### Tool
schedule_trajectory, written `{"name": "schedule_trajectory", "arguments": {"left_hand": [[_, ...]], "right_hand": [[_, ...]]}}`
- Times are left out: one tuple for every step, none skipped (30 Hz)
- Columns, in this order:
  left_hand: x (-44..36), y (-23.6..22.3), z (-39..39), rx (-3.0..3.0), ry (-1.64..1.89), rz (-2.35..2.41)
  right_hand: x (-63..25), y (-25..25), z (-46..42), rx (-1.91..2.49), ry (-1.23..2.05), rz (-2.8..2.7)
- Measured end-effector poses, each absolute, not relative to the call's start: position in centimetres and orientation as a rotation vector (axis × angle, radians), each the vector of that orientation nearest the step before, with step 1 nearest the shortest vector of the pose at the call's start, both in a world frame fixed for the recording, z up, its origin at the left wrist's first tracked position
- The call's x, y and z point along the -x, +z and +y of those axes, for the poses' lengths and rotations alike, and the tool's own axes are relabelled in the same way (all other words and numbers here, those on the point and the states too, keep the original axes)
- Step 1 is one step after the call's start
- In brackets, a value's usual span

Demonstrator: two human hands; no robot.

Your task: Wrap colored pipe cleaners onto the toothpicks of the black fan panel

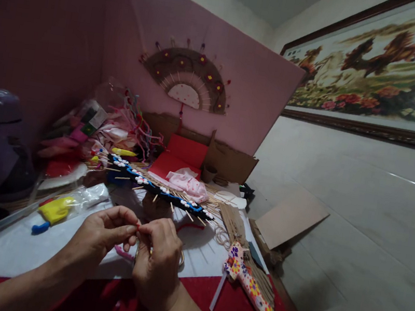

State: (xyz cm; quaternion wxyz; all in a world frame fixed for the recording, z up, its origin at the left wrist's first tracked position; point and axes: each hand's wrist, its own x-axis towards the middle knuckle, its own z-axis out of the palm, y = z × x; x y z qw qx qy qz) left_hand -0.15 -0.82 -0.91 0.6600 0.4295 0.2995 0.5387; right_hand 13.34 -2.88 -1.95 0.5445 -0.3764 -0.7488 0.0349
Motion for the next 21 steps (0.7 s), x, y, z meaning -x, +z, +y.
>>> {"name": "schedule_trajectory", "arguments": {"left_hand": [[0.2, -0.8, -0.9, -0.972, 1.218, 0.684], [0.2, -0.8, -0.9, -0.967, 1.221, 0.686], [0.1, -0.7, -1.0, -0.957, 1.224, 0.683], [0.1, -0.5, -1.0, -0.944, 1.23, 0.675], [0.1, -0.5, -1.0, -0.929, 1.237, 0.665], [0.0, -0.4, -1.0, -0.912, 1.244, 0.655], [0.0, -0.4, -0.9, -0.897, 1.247, 0.648], [0.0, -0.4, -0.8, -0.881, 1.248, 0.645], [-0.1, -0.5, -0.8, -0.871, 1.246, 0.643], [-0.1, -0.7, -0.7, -0.864, 1.24, 0.642], [-0.1, -0.8, -0.6, -0.862, 1.229, 0.641], [-0.1, -1.0, -0.5, -0.863, 1.218, 0.64], [-0.1, -1.2, -0.4, -0.868, 1.207, 0.639], [-0.1, -1.4, -0.4, -0.874, 1.196, 0.641], [-0.1, -1.5, -0.4, -0.878, 1.184, 0.649], [-0.1, -1.5, -0.4, -0.88, 1.175, 0.661], [-0.2, -1.5, -0.4, -0.882, 1.167, 0.676], [-0.2, -1.5, -0.4, -0.884, 1.159, 0.689], [-0.3, -1.5, -0.4, -0.888, 1.15, 0.701], [-0.3, -1.5, -0.5, -0.896, 1.142, 0.71], [-0.3, -1.4, -0.5, -0.909, 1.134, 0.715]], "right_hand": [[-13.3, -1.9, -2.9, 0.894, 0.082, -1.775], [-13.3, -1.9, -2.9, 0.897, 0.08, -1.772], [-13.3, -1.9, -2.9, 0.903, 0.08, -1.768], [-13.3, -1.9, -2.9, 0.909, 0.082, -1.763], [-13.3, -1.8, -2.9, 0.914, 0.085, -1.757], [-13.3, -1.8, -2.9, 0.916, 0.087, -1.75], [-13.3, -1.8, -2.8, 0.916, 0.088, -1.745], [-13.3, -1.8, -2.8, 0.915, 0.085, -1.742], [-13.3, -1.8, -2.7, 0.91, 0.079, -1.741], [-13.3, -1.8, -2.7, 0.907, 0.076, -1.743], [-13.3, -1.9, -2.7, 0.904, 0.073, -1.745], [-13.3, -1.9, -2.7, 0.902, 0.074, -1.746], [-13.3, -1.9, -2.7, 0.899, 0.076, -1.745], [-13.3, -1.9, -2.7, 0.895, 0.08, -1.741], [-13.3, -1.9, -2.7, 0.892, 0.085, -1.737], [-13.2, -1.9, -2.7, 0.888, 0.086, -1.735], [-13.2, -1.9, -2.7, 0.884, 0.085, -1.733], [-13.2, -1.9, -2.7, 0.884, 0.083, -1.732], [-13.1, -2.0, -2.7, 0.887, 0.082, -1.731], [-13.1, -2.0, -2.7, 0.89, 0.081, -1.73], [-13.2, -2.0, -2.7, 0.894, 0.082, -1.729]]}}
